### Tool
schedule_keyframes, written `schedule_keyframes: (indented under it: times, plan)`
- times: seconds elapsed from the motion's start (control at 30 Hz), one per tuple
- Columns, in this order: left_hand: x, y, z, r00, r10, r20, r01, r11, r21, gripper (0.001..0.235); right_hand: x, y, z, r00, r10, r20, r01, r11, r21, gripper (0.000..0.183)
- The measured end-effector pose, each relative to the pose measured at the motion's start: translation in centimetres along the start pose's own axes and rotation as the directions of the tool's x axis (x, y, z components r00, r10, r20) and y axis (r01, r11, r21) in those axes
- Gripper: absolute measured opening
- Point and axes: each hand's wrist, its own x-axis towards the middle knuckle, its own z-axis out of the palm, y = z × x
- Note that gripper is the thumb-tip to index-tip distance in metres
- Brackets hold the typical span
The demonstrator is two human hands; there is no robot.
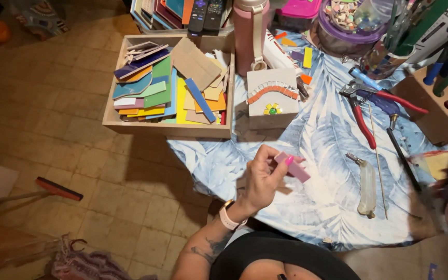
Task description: Decorating a small craft box with colored foam pieces using pliers and glue
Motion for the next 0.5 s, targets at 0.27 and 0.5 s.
schedule_keyframes:
  times: [0.27,0.5]
  plan:
    - [2.4,3.4,0.9,0.966,0.231,-0.117,-0.248,0.954,-0.168,0.014,-1.6,-19.2,-3.1,0.872,-0.336,0.355,0.207,0.912,0.355,0.013]
    - [3.5,3.7,1.5,0.969,0.145,-0.200,-0.205,0.922,-0.329,0.017,0.8,-22.3,-2.4,0.669,-0.584,0.459,0.489,0.811,0.321,0.020]
